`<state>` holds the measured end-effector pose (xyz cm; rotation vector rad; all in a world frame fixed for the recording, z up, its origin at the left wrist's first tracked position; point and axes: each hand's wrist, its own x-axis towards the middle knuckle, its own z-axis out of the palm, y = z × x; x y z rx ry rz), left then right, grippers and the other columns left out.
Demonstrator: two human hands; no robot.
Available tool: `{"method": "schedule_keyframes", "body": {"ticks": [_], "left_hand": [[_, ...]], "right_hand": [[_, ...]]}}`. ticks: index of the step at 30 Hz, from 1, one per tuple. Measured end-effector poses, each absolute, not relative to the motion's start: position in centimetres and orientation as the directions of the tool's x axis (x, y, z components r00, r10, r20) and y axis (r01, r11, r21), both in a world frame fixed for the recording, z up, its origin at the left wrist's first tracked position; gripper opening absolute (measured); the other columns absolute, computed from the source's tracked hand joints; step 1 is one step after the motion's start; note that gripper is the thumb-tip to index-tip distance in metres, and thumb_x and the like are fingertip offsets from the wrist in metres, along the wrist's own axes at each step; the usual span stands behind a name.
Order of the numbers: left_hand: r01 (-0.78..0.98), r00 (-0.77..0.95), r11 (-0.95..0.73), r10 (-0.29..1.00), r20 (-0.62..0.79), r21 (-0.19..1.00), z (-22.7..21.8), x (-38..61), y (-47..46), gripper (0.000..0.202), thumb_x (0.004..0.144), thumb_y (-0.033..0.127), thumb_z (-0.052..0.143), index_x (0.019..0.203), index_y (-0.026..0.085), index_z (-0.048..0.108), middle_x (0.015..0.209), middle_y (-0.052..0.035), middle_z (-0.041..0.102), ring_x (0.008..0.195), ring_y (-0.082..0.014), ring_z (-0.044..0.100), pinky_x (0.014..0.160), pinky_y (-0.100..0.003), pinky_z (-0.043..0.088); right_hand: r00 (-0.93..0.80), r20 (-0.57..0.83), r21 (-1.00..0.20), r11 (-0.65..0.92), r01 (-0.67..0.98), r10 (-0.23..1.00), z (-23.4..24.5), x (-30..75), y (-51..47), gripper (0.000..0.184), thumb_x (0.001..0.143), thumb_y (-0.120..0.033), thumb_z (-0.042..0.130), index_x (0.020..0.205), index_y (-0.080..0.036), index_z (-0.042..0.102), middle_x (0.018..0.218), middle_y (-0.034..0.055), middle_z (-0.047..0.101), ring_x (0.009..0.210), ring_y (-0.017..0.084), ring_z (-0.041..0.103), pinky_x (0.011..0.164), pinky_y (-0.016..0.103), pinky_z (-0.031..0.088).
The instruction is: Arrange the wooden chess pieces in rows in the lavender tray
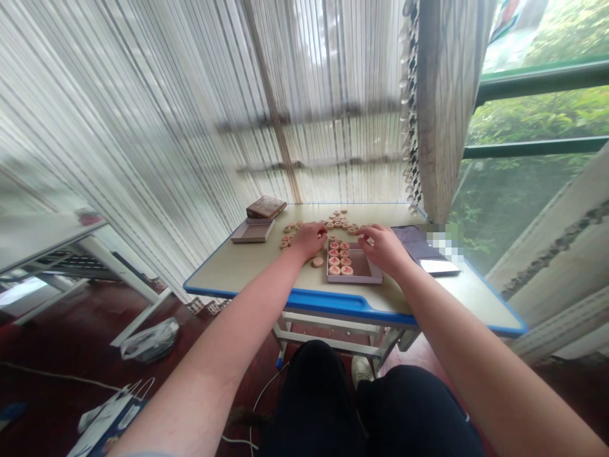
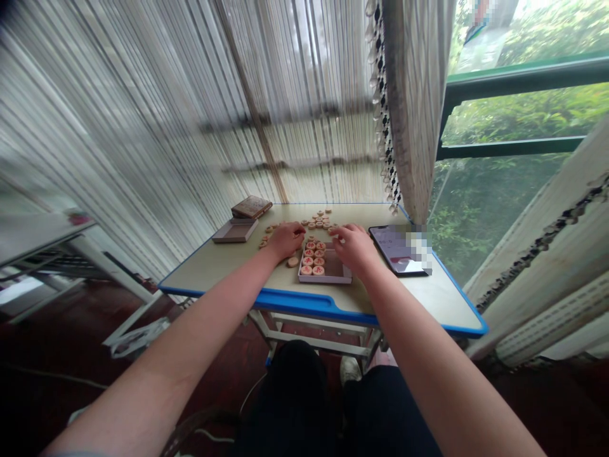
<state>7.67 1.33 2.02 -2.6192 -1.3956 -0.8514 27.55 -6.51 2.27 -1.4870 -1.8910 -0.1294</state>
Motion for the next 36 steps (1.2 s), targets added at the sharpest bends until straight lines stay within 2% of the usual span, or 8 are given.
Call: {"method": "schedule_keyframes", "body": {"ticks": [6, 13, 29, 36], "left_hand": [[0.777, 0.45, -0.6, 0.742, 0.497, 0.192, 2.26, 7.78, 1.16, 0.022, 0.078, 0.02, 0.048, 0.089, 0.018, 0.066, 0.094, -0.0049, 0.067, 0.092, -0.0181, 0.058, 0.087, -0.03, 0.043], [0.791, 0.427, -0.573, 0.769, 0.476, 0.217, 2.29, 7.84, 1.04, 0.022, 0.077, 0.02, 0.048, 0.091, 0.019, 0.066, 0.095, -0.0048, 0.067, 0.093, -0.0179, 0.058, 0.088, -0.03, 0.043], [0.782, 0.445, -0.583, 0.769, 0.458, 0.22, 2.19, 7.81, 1.11, 0.022, 0.078, 0.021, 0.048, 0.09, 0.02, 0.066, 0.095, -0.0047, 0.067, 0.091, -0.0175, 0.059, 0.085, -0.03, 0.044], [0.777, 0.449, -0.594, 0.755, 0.477, 0.209, 1.92, 7.74, 1.44, 0.021, 0.077, 0.022, 0.048, 0.088, 0.019, 0.066, 0.091, -0.0045, 0.068, 0.087, -0.0178, 0.059, 0.083, -0.03, 0.045]], "right_hand": [[-0.184, 0.542, -0.224, 0.352, 0.909, 0.82, 1.72, 27.24, -6.29, 0.025, 0.081, -0.033, 0.05, 0.091, -0.025, 0.072, 0.092, 0.007, 0.063, 0.089, 0.024, 0.048, 0.081, 0.035, 0.038], [-0.171, 0.539, -0.252, 0.351, 0.902, 0.825, 1.35, 27.31, -6.08, 0.022, 0.078, -0.031, 0.053, 0.087, -0.03, 0.073, 0.094, 0.0033, 0.064, 0.09, 0.024, 0.045, 0.083, 0.037, 0.036], [-0.2, 0.512, -0.262, 0.374, 0.89, 0.835, 1.4, 27.27, -6.05, 0.023, 0.076, -0.028, 0.053, 0.088, -0.027, 0.073, 0.092, 0.0048, 0.064, 0.093, 0.024, 0.048, 0.087, 0.036, 0.035], [-0.193, 0.544, -0.276, 0.391, 0.878, 0.817, 1.81, 27.36, -6.23, 0.023, 0.076, -0.027, 0.055, 0.091, -0.024, 0.072, 0.091, 0.0059, 0.065, 0.089, 0.023, 0.049, 0.085, 0.036, 0.036]]}}
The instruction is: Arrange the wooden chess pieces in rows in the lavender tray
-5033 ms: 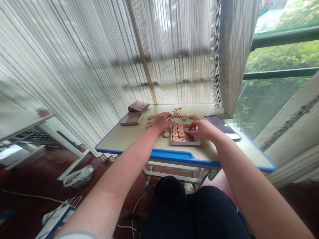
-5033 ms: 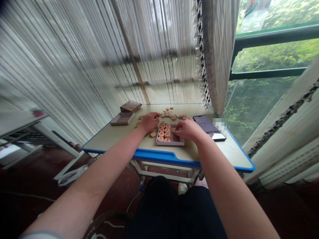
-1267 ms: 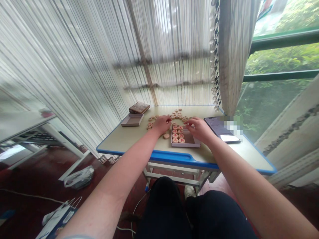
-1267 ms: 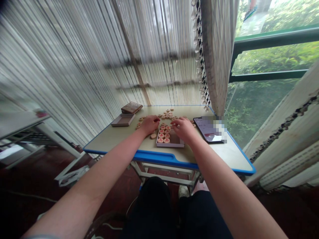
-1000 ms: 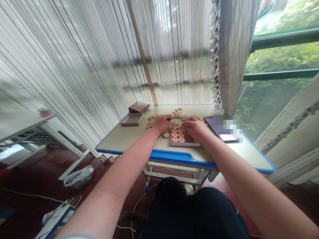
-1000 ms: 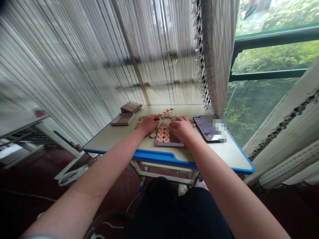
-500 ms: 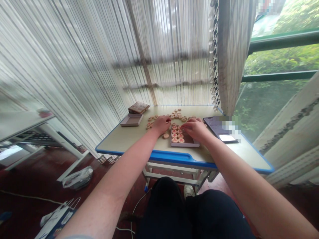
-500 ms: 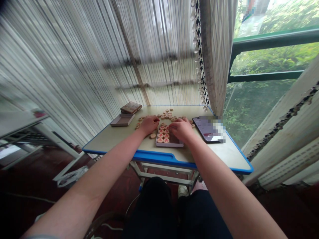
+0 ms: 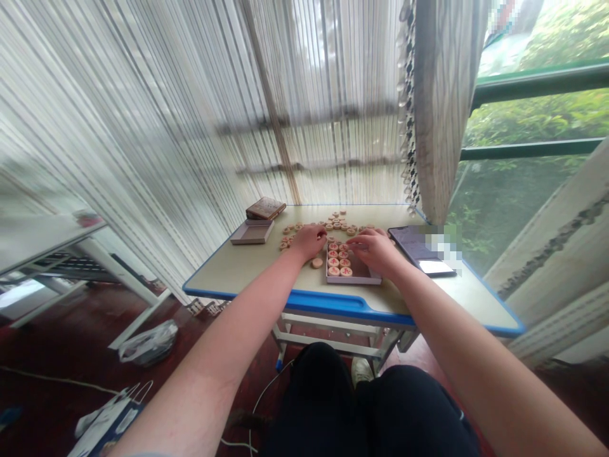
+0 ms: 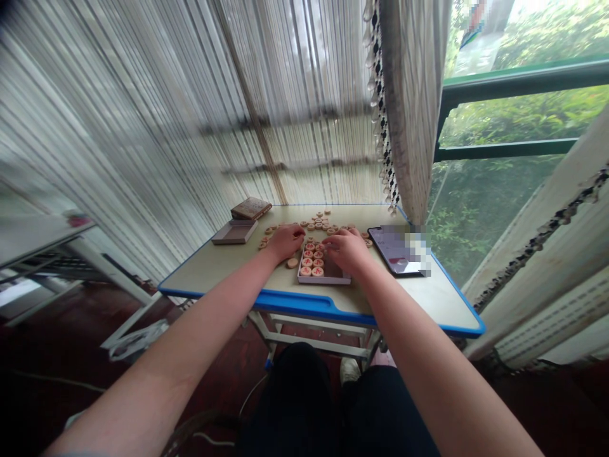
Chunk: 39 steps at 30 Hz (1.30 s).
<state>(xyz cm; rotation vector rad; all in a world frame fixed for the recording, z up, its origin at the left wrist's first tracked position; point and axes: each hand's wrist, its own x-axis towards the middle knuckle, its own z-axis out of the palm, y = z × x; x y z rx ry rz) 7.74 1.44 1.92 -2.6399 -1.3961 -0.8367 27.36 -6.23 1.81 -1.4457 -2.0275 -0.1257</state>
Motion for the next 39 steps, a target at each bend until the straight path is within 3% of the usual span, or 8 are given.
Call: {"method": "schedule_keyframes", "body": {"ticks": [8, 15, 21, 27, 33, 39], "left_hand": [[0.791, 0.403, -0.58, 0.733, 0.549, 0.194, 1.8, 7.6, 1.6, 0.022, 0.078, 0.023, 0.05, 0.09, 0.018, 0.067, 0.094, -0.0063, 0.067, 0.097, -0.0203, 0.055, 0.089, -0.032, 0.042], [0.777, 0.366, -0.593, 0.699, 0.614, 0.211, 1.5, 7.6, 2.3, 0.032, 0.088, 0.03, 0.037, 0.094, 0.017, 0.065, 0.094, -0.0075, 0.067, 0.092, -0.0185, 0.058, 0.085, -0.031, 0.042], [0.747, 0.394, -0.634, 0.664, 0.635, 0.199, 1.8, 7.8, 1.9, 0.036, 0.09, 0.032, 0.033, 0.083, 0.016, 0.065, 0.082, -0.0075, 0.067, 0.084, -0.019, 0.06, 0.079, -0.031, 0.044], [0.697, 0.412, -0.701, 0.565, 0.715, 0.153, 2.7, 7.7, 0.8, 0.035, 0.09, 0.03, 0.033, 0.084, 0.015, 0.064, 0.085, -0.0076, 0.066, 0.088, -0.0185, 0.057, 0.083, -0.031, 0.043], [0.689, 0.415, -0.694, 0.612, 0.673, 0.207, 2.6, 7.6, 0.6, 0.041, 0.092, 0.036, 0.029, 0.088, 0.016, 0.064, 0.09, -0.0081, 0.066, 0.092, -0.0179, 0.057, 0.086, -0.031, 0.042], [0.688, 0.526, -0.669, 0.727, 0.443, 0.28, 2.2, 7.5, 0.7, 0.059, 0.091, 0.048, 0.014, 0.085, 0.018, 0.064, 0.085, -0.0074, 0.066, 0.089, -0.0187, 0.059, 0.083, -0.031, 0.043]], "right_hand": [[-0.073, 0.568, -0.316, 0.3, 0.9, 0.82, 1.8, 27.8, -6.1, 0.026, 0.075, -0.021, 0.053, 0.094, -0.025, 0.07, 0.097, 0.0069, 0.062, 0.092, 0.025, 0.049, 0.084, 0.038, 0.039], [-0.036, 0.596, -0.306, 0.268, 0.913, 0.802, 1.9, 27.7, -6.1, 0.026, 0.077, -0.022, 0.05, 0.095, -0.025, 0.069, 0.096, 0.0072, 0.062, 0.092, 0.025, 0.049, 0.083, 0.037, 0.04], [0.003, 0.587, -0.354, 0.253, 0.9, 0.81, 1.7, 27.7, -5.9, 0.043, 0.075, -0.025, 0.052, 0.117, -0.019, 0.054, 0.093, 0.0078, 0.062, 0.091, 0.026, 0.05, 0.083, 0.039, 0.04], [-0.001, 0.6, -0.356, 0.267, 0.896, 0.8, 1.3, 27.7, -5.6, 0.042, 0.077, -0.029, 0.051, 0.117, -0.018, 0.052, 0.092, 0.0078, 0.062, 0.091, 0.025, 0.051, 0.084, 0.039, 0.039], [0.001, 0.611, -0.356, 0.274, 0.893, 0.791, 1.1, 27.9, -5.3, 0.034, 0.08, -0.028, 0.048, 0.112, -0.019, 0.055, 0.092, 0.0069, 0.063, 0.091, 0.023, 0.052, 0.084, 0.037, 0.038], [0.015, 0.622, -0.38, 0.285, 0.88, 0.783, 1.1, 27.9, -5.2, 0.031, 0.08, -0.03, 0.048, 0.108, -0.02, 0.057, 0.09, 0.0055, 0.064, 0.091, 0.022, 0.053, 0.084, 0.036, 0.039]]}}
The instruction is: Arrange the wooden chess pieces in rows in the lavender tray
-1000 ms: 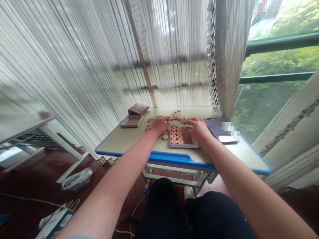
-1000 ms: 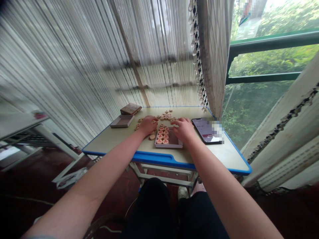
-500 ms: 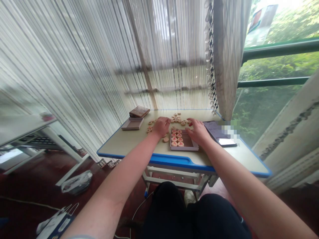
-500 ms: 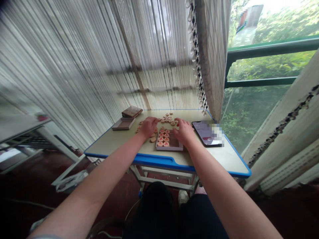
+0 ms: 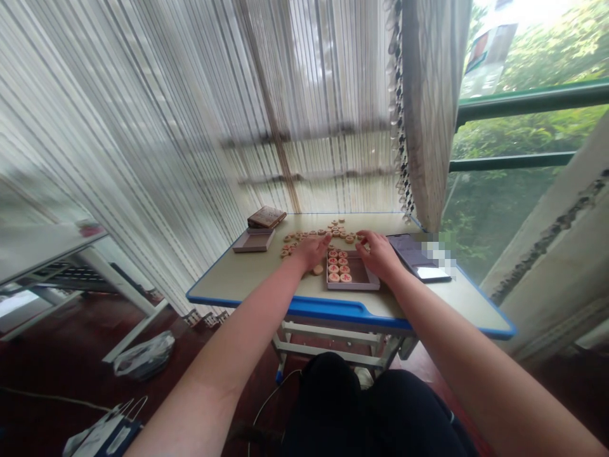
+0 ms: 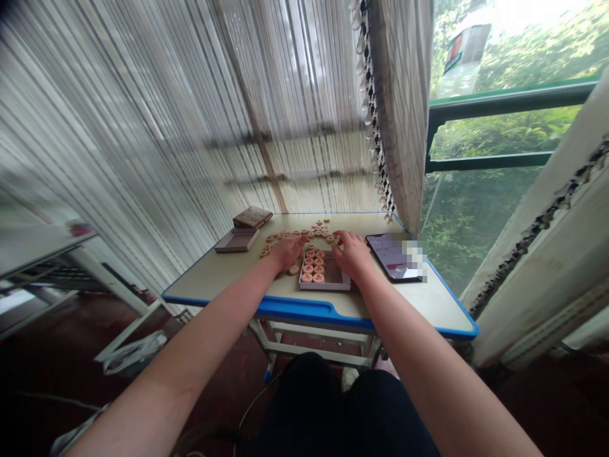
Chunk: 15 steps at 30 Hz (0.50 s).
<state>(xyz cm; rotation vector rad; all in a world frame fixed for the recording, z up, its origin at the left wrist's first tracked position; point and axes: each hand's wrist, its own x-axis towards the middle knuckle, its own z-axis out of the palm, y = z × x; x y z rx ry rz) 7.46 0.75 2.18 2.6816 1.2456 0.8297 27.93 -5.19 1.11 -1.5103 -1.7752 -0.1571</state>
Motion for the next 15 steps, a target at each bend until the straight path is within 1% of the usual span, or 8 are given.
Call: {"method": "schedule_keyframes", "body": {"ticks": [3, 6, 8, 11, 13, 15], "left_hand": [[0.693, 0.518, -0.639, 0.764, 0.385, 0.335, 2.08, 7.44, 0.7, 0.065, 0.089, 0.052, 0.009, 0.094, 0.018, 0.064, 0.087, -0.007, 0.067, 0.094, -0.0191, 0.059, 0.084, -0.03, 0.042], [0.694, 0.511, -0.624, 0.778, 0.365, 0.36, 2.04, 7.45, 0.61, 0.067, 0.088, 0.054, 0.007, 0.096, 0.019, 0.064, 0.092, -0.0069, 0.067, 0.096, -0.0191, 0.059, 0.084, -0.03, 0.042], [0.694, 0.521, -0.631, 0.773, 0.363, 0.347, 2.02, 7.47, 0.56, 0.067, 0.088, 0.055, 0.008, 0.093, 0.019, 0.064, 0.093, -0.0067, 0.067, 0.094, -0.0192, 0.059, 0.082, -0.029, 0.042], [0.693, 0.547, -0.654, 0.751, 0.369, 0.303, 1.94, 7.52, 0.6, 0.066, 0.088, 0.056, 0.009, 0.085, 0.019, 0.064, 0.09, -0.0066, 0.067, 0.088, -0.0195, 0.06, 0.079, -0.03, 0.043], [0.687, 0.555, -0.673, 0.729, 0.399, 0.273, 1.86, 7.63, 0.83, 0.067, 0.089, 0.055, 0.007, 0.082, 0.018, 0.063, 0.087, -0.0071, 0.067, 0.087, -0.0192, 0.06, 0.08, -0.031, 0.043], [0.686, 0.558, -0.685, 0.712, 0.426, 0.246, 1.78, 7.88, 1.34, 0.067, 0.09, 0.051, 0.005, 0.082, 0.017, 0.063, 0.087, -0.0078, 0.066, 0.089, -0.0186, 0.06, 0.083, -0.031, 0.042]], "right_hand": [[0.008, 0.624, -0.378, 0.293, 0.878, 0.781, 1.11, 27.94, -5.22, 0.029, 0.081, -0.03, 0.047, 0.105, -0.02, 0.058, 0.09, 0.0057, 0.064, 0.09, 0.022, 0.054, 0.083, 0.035, 0.039], [-0.003, 0.625, -0.371, 0.301, 0.879, 0.781, 1.04, 27.98, -5.15, 0.027, 0.082, -0.031, 0.046, 0.102, -0.02, 0.06, 0.089, 0.0059, 0.064, 0.089, 0.022, 0.054, 0.083, 0.035, 0.039], [-0.021, 0.623, -0.358, 0.309, 0.881, 0.782, 0.99, 27.98, -5.06, 0.026, 0.082, -0.03, 0.046, 0.1, -0.02, 0.061, 0.088, 0.006, 0.064, 0.087, 0.021, 0.054, 0.082, 0.034, 0.039], [-0.045, 0.622, -0.34, 0.322, 0.884, 0.782, 0.93, 27.94, -4.94, 0.024, 0.082, -0.029, 0.046, 0.097, -0.02, 0.062, 0.088, 0.0063, 0.064, 0.087, 0.021, 0.054, 0.082, 0.034, 0.039], [-0.047, 0.626, -0.343, 0.329, 0.88, 0.778, 0.87, 27.9, -4.86, 0.024, 0.082, -0.029, 0.046, 0.097, -0.02, 0.063, 0.088, 0.0066, 0.064, 0.087, 0.021, 0.054, 0.082, 0.034, 0.039], [-0.036, 0.632, -0.364, 0.337, 0.869, 0.774, 0.79, 27.87, -4.76, 0.024, 0.082, -0.031, 0.046, 0.096, -0.019, 0.062, 0.087, 0.0066, 0.064, 0.086, 0.021, 0.055, 0.081, 0.034, 0.039]]}}
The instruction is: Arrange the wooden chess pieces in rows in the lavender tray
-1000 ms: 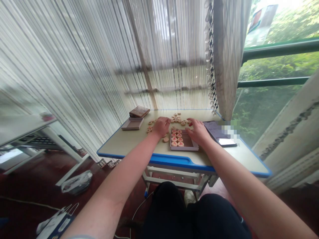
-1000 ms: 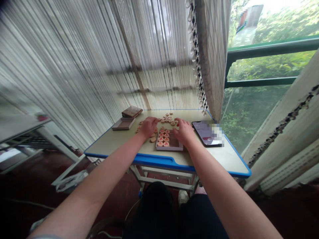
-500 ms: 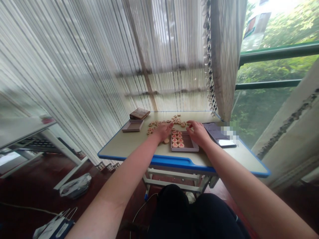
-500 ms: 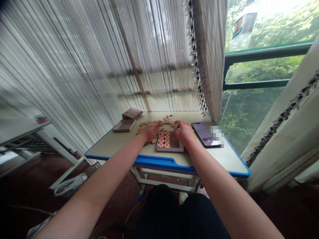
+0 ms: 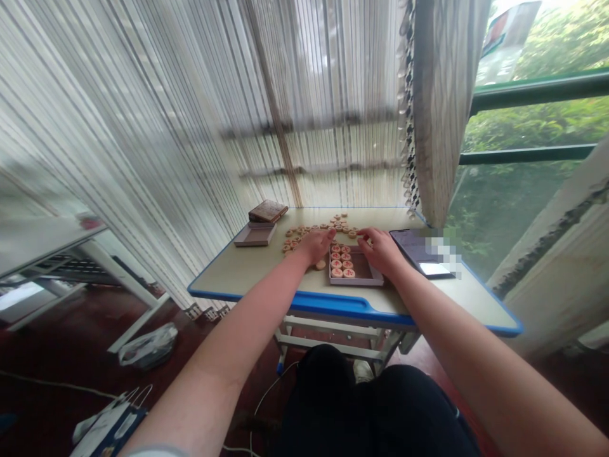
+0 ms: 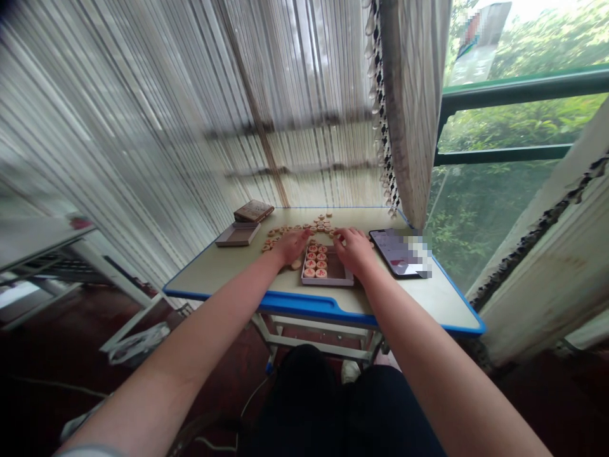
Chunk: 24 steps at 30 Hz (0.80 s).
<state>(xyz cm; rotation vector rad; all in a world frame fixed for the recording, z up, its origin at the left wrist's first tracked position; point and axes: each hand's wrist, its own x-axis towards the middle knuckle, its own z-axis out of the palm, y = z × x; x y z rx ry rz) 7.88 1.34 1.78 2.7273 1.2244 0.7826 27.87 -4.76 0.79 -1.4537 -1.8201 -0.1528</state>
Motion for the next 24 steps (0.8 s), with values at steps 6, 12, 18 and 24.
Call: {"method": "schedule_keyframes", "body": {"ticks": [6, 12, 18, 24], "left_hand": [[0.707, 0.594, -0.678, 0.724, 0.35, 0.203, 2.1, 9.7, 4.2, 0.046, 0.093, 0.031, 0.018, 0.119, 0.016, 0.052, 0.128, -0.0071, 0.053, 0.12, -0.015, 0.046, 0.103, -0.03, 0.032], [0.674, 0.678, -0.717, 0.696, 0.239, 0.176, 2.6, 10.9, 6.0, 0.039, 0.086, 0.021, 0.032, 0.116, 0.02, 0.057, 0.127, -0.0041, 0.055, 0.118, -0.0155, 0.048, 0.102, -0.029, 0.035], [0.637, 0.695, -0.763, 0.63, 0.346, 0.11, 2.2, 10.5, 6.7, 0.04, 0.083, 0.018, 0.034, 0.113, 0.016, 0.06, 0.115, -0.0099, 0.061, 0.107, -0.0169, 0.054, 0.097, -0.028, 0.039], [0.717, 0.638, -0.693, 0.696, 0.33, 0.075, 2.1, 9.4, 6.9, 0.034, 0.077, 0.019, 0.041, 0.096, 0.018, 0.07, 0.099, -0.0086, 0.063, 0.091, -0.0181, 0.059, 0.087, -0.029, 0.044]], "right_hand": [[0.048, 0.59, -0.514, 0.33, 0.792, 0.806, 0.8, 27.9, -4.4, 0.032, 0.079, -0.041, 0.049, 0.1, -0.018, 0.058, 0.08, 0.0041, 0.063, 0.074, 0.018, 0.056, 0.068, 0.03, 0.04], [0.106, 0.581, -0.562, 0.304, 0.77, 0.807, 1.0, 27.9, -4.2, 0.034, 0.08, -0.044, 0.047, 0.1, -0.019, 0.056, 0.079, 0.0038, 0.062, 0.072, 0.018, 0.056, 0.065, 0.029, 0.04], [0.069, 0.575, -0.536, 0.311, 0.785, 0.816, 1.0, 27.9, -4.2, 0.028, 0.08, -0.041, 0.048, 0.095, -0.02, 0.058, 0.076, 0.0031, 0.063, 0.071, 0.017, 0.056, 0.066, 0.028, 0.04], [0.103, 0.575, -0.562, 0.301, 0.77, 0.811, 1.0, 28.0, -4.1, 0.027, 0.081, -0.04, 0.047, 0.093, -0.018, 0.059, 0.08, 0.0047, 0.064, 0.075, 0.018, 0.057, 0.067, 0.029, 0.041]]}}
